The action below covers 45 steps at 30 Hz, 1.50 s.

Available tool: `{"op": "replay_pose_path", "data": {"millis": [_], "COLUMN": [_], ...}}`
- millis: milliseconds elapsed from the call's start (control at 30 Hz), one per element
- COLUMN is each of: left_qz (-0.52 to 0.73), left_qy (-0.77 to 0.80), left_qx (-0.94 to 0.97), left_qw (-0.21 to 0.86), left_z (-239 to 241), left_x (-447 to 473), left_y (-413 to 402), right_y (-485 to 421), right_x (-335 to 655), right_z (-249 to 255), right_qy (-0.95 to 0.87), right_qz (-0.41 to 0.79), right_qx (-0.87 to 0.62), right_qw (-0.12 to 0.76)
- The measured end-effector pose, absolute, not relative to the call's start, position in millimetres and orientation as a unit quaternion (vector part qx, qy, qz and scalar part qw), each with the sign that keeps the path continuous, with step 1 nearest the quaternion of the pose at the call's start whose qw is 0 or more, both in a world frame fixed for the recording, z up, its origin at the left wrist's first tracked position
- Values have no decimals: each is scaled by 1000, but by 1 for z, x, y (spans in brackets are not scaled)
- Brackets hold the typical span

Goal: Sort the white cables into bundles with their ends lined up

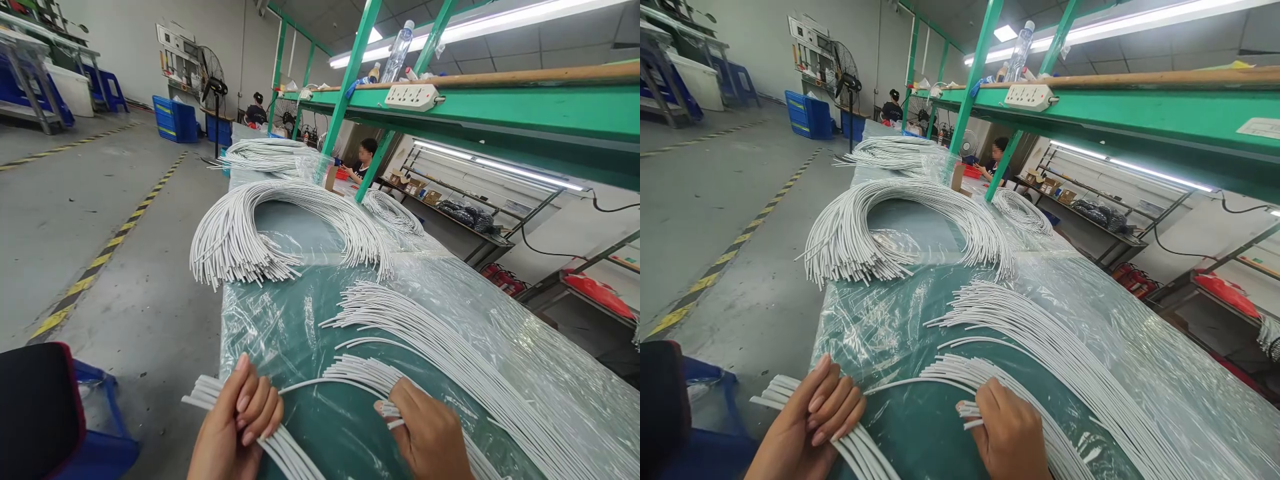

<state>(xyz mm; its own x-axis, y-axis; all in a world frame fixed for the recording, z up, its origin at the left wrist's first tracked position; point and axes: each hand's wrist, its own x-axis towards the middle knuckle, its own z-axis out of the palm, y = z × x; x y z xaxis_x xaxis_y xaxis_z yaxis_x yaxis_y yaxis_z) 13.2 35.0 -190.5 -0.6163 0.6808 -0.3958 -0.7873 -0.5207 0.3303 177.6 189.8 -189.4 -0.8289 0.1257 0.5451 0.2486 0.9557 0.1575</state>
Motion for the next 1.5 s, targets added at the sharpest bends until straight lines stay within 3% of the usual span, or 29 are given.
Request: {"op": "replay_pose_path", "data": {"millis": [267,400,500,733,1033,1267,1500], "left_qz": [866,862,864,865,861,846,853], "left_qy": [240,243,238,237,264,342,327], "left_qx": [-104,-105,-103,-107,-79,-23,-55], "left_qw": [425,431,432,429,428,408,404], "left_z": [-190,-192,-192,-192,-193,-189,-191], "left_x": [13,12,12,14,18,22,20], "left_y": [35,35,36,34,36,38,42], "right_y": [186,196,200,182,169,162,143], "right_x": [179,185,181,153,138,119,93], "right_z": [-169,-155,-162,-200,-195,-174,-177], "right_qy": [-912,-899,-932,-982,-983,-967,-976], "right_qz": [38,-30,-51,73,128,113,130], "right_qx": [-264,-336,-288,-169,-125,-225,-171], "right_qw": [311,279,212,43,37,44,27]}}
